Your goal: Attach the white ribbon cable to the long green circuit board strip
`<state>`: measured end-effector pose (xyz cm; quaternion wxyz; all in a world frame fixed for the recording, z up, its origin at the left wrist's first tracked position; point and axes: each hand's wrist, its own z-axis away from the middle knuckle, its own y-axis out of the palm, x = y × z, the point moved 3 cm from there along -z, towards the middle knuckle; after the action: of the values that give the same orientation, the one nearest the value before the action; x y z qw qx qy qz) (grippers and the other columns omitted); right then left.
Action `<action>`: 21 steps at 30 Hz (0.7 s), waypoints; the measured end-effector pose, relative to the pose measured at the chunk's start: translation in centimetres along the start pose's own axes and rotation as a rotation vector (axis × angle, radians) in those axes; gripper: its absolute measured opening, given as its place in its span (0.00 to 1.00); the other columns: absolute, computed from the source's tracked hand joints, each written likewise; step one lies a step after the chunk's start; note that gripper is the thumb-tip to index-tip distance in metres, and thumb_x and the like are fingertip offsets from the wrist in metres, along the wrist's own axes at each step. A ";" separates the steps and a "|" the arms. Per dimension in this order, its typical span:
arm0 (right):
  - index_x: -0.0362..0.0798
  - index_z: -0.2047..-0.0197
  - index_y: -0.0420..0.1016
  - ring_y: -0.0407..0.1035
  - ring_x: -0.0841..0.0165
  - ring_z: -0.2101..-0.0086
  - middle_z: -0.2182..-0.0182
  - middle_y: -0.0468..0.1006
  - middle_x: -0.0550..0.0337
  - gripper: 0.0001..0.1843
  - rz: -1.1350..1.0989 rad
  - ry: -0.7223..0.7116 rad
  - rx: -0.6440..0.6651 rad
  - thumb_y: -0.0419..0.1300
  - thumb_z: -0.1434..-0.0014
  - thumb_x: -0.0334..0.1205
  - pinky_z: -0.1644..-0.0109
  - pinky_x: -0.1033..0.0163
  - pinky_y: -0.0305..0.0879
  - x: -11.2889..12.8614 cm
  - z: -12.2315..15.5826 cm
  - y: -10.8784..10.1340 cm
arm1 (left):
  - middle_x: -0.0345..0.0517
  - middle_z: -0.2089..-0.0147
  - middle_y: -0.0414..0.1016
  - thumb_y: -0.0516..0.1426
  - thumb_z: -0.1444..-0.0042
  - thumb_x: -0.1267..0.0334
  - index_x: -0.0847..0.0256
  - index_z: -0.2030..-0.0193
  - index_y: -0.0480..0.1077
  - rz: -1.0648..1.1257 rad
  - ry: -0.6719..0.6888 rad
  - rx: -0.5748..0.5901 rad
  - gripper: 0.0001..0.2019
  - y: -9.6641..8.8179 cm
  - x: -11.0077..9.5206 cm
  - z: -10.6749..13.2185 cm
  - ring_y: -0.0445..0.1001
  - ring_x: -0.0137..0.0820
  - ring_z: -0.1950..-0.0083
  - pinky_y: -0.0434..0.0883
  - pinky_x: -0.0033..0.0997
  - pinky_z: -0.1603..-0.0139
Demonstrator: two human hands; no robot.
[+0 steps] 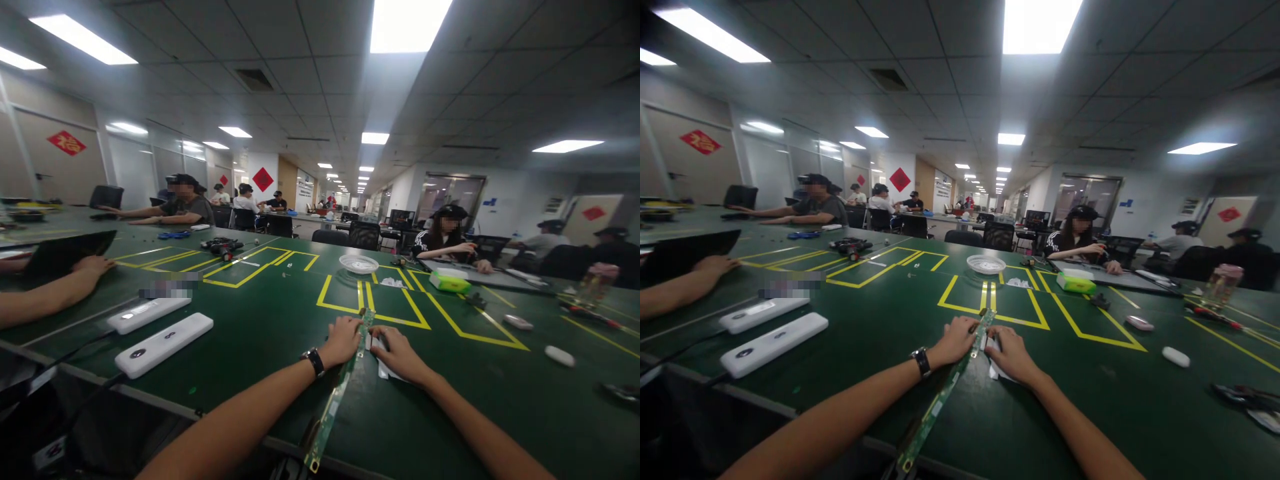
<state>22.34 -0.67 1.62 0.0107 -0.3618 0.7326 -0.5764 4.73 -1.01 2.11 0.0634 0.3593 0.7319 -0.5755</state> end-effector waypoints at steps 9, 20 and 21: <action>0.49 0.57 0.70 0.66 0.60 0.52 0.56 0.75 0.56 0.13 -0.093 -0.047 0.005 0.62 0.48 0.37 0.47 0.57 0.57 1.8 0.3 -0.1 | 0.51 0.49 0.69 0.52 0.40 0.60 0.56 0.47 0.68 -0.181 0.011 0.031 0.15 0.2 1.0 -0.4 0.63 0.43 0.46 0.60 0.43 0.48; 0.49 0.58 0.70 0.67 0.65 0.59 0.61 0.74 0.60 0.14 -0.203 -0.030 0.022 0.63 0.49 0.36 0.53 0.61 0.59 2.6 0.7 -0.6 | 0.52 0.53 0.73 0.49 0.43 0.71 0.62 0.44 0.67 0.061 -0.044 0.011 0.19 0.5 2.0 -1.5 0.70 0.37 0.51 0.64 0.33 0.49; 0.49 0.59 0.70 0.66 0.65 0.61 0.62 0.74 0.60 0.13 -0.217 -0.018 0.008 0.63 0.49 0.35 0.54 0.62 0.59 2.7 0.6 -0.7 | 0.52 0.53 0.73 0.49 0.44 0.72 0.63 0.45 0.67 0.134 -0.063 -0.015 0.19 0.3 2.0 -1.6 0.70 0.36 0.51 0.65 0.32 0.49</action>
<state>21.02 -2.69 3.07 -0.0439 -0.4442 0.6865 -0.5739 3.91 1.31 1.39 0.1276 0.3888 0.7082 -0.5753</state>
